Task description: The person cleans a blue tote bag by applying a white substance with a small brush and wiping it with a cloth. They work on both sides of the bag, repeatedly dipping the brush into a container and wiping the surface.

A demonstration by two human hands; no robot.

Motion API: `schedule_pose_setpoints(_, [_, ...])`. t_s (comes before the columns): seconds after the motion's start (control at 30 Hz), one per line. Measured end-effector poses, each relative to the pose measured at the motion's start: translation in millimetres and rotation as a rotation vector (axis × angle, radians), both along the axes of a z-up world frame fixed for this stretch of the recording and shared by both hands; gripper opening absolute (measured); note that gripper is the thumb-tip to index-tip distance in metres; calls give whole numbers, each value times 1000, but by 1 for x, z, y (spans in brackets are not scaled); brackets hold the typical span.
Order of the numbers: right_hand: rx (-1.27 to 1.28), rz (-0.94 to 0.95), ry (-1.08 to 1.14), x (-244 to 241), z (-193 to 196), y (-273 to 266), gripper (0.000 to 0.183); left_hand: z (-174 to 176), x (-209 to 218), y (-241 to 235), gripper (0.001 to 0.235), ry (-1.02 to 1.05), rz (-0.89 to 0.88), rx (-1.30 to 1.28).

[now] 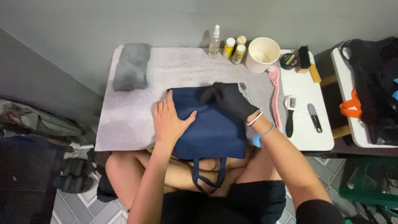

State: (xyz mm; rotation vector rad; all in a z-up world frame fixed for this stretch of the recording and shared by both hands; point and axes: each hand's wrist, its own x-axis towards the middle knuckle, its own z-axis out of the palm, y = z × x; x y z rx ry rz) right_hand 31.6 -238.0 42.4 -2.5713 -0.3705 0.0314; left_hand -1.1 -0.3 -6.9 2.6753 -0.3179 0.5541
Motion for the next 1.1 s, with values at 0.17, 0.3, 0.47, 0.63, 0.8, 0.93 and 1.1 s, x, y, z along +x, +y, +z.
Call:
schedule_pose_setpoints(0.17, [516, -386, -92, 32, -44, -32, 41, -2, 0, -2, 110, 81, -24, -114])
schedule_pose_setpoints(0.3, [590, -378, -85, 30, -22, -14, 66, -6, -1, -2, 112, 106, -27, -147])
schedule_pose_setpoints(0.47, [298, -340, -61, 30, -4, 55, 60, 18, -7, -2, 121, 184, -15, -213])
schedule_pose_setpoints(0.63, [161, 7, -122, 38, -41, 96, 60, 23, -6, 1, 129, 250, -10, -248])
schedule_pose_setpoints(0.8, [-91, 363, -310, 66, -114, 80, 43, 15, -6, 3, 113, 201, -13, -155])
schedule_pose_setpoints(0.93, [-306, 508, -531, 98, -147, 54, 32, 14, -2, 3, 110, 174, -22, -161])
schedule_pose_setpoints(1.1, [-161, 384, -451, 64, -126, 33, 34, 12, -4, 1, 108, 104, 5, -118])
